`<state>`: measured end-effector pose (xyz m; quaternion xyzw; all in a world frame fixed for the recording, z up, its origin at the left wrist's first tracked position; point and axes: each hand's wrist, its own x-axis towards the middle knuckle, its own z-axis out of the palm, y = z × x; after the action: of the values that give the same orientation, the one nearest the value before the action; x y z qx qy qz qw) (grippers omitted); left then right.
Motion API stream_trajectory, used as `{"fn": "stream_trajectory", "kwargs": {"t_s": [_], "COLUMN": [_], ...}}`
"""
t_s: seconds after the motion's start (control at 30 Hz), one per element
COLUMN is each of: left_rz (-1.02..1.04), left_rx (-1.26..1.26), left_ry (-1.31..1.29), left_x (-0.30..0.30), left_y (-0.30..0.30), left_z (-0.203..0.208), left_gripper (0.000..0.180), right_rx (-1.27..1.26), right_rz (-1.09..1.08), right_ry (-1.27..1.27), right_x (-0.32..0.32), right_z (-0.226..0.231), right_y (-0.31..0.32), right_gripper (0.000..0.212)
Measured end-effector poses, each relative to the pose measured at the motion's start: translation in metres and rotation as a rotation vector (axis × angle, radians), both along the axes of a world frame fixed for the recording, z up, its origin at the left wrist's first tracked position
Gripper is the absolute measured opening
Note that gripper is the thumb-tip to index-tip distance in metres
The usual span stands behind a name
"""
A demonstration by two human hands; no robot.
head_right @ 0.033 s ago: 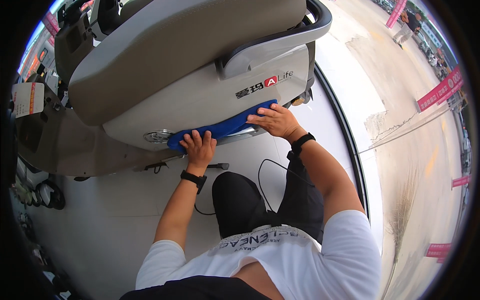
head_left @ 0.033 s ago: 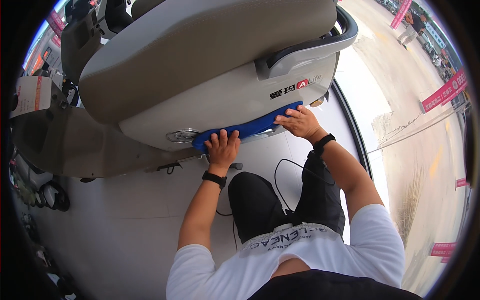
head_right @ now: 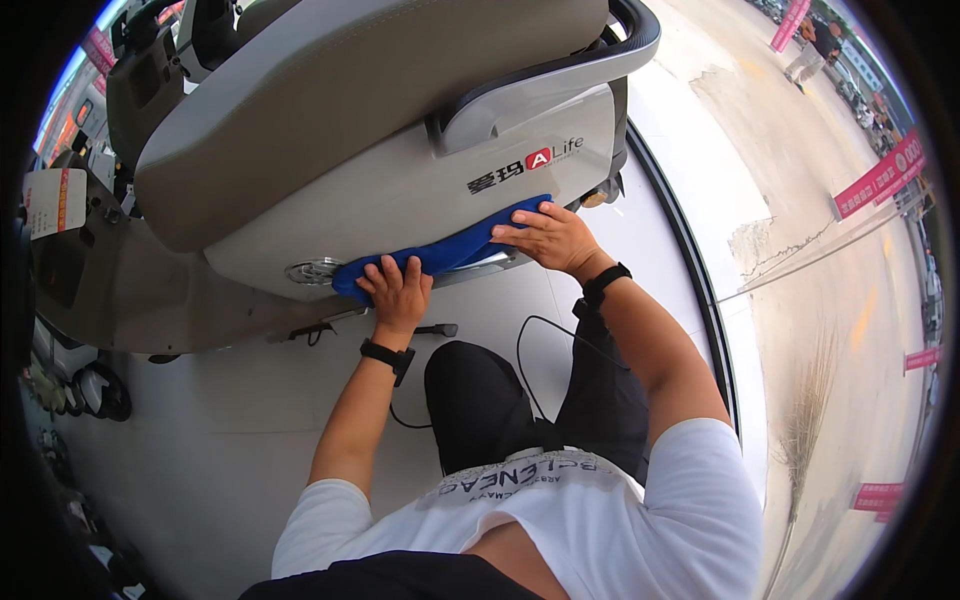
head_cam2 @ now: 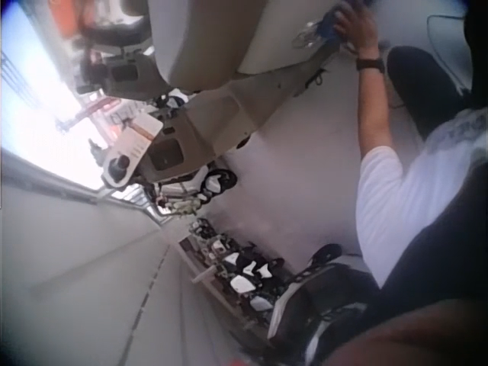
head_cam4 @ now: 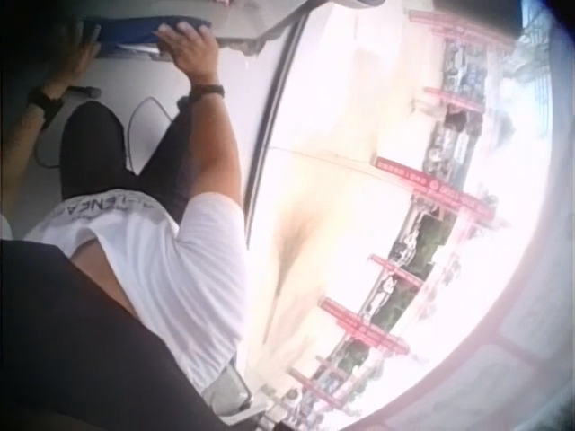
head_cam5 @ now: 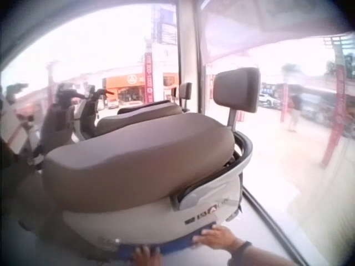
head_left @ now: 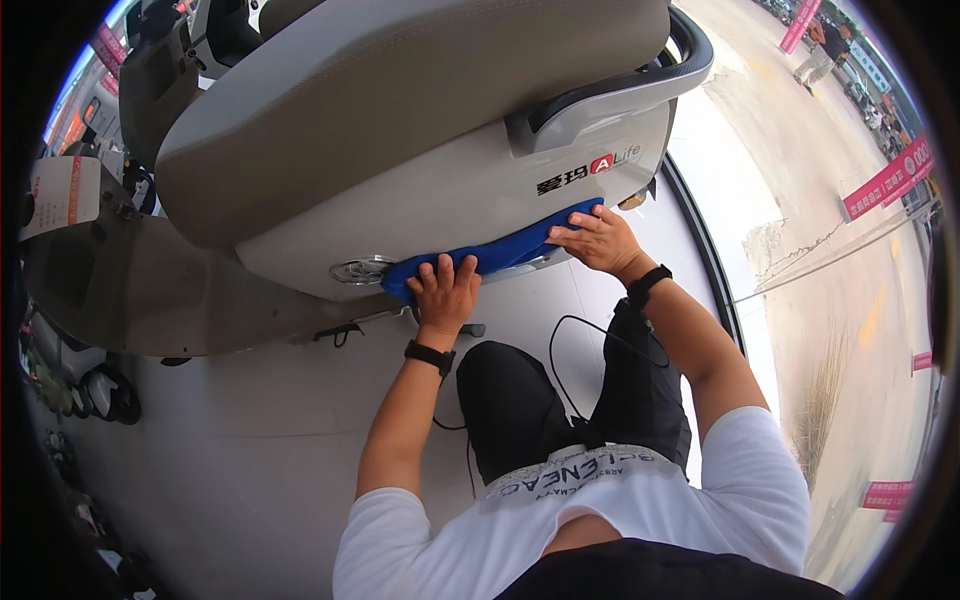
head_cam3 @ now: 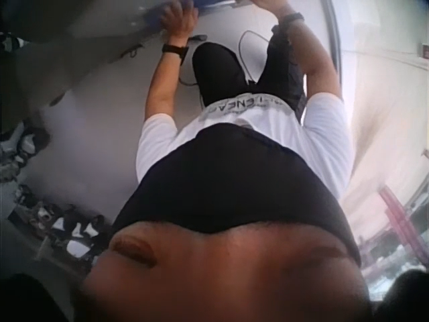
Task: Cleaning the exterior and floorboard of an electric scooter with a blue cloth.
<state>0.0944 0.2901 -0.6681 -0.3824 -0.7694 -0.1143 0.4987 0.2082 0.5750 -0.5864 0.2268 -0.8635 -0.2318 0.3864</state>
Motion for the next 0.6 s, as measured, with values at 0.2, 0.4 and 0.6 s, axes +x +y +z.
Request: {"fn": "stream_trajectory", "kwargs": {"t_s": [0.2, 0.4, 0.6], "left_rz": [-0.012, -0.06, -0.051], "left_rx": [0.02, 0.127, 0.02], "left_ry": [-0.002, -0.025, 0.171], "left_x": [0.011, 0.02, 0.018], "left_y": [0.039, 0.073, 0.076], "left_z": [0.097, 0.156, 0.117], "left_gripper": [0.067, 0.057, 0.057], "right_rx": [-0.206, -0.455, -0.667], "right_rz": [-0.081, -0.141, -0.118], "right_ry": [0.077, 0.248, 0.229], "right_x": [0.003, -0.003, -0.009], "right_z": [0.057, 0.111, 0.043], "right_y": [0.029, 0.039, 0.032], "right_gripper": [0.06, 0.06, 0.054]}}
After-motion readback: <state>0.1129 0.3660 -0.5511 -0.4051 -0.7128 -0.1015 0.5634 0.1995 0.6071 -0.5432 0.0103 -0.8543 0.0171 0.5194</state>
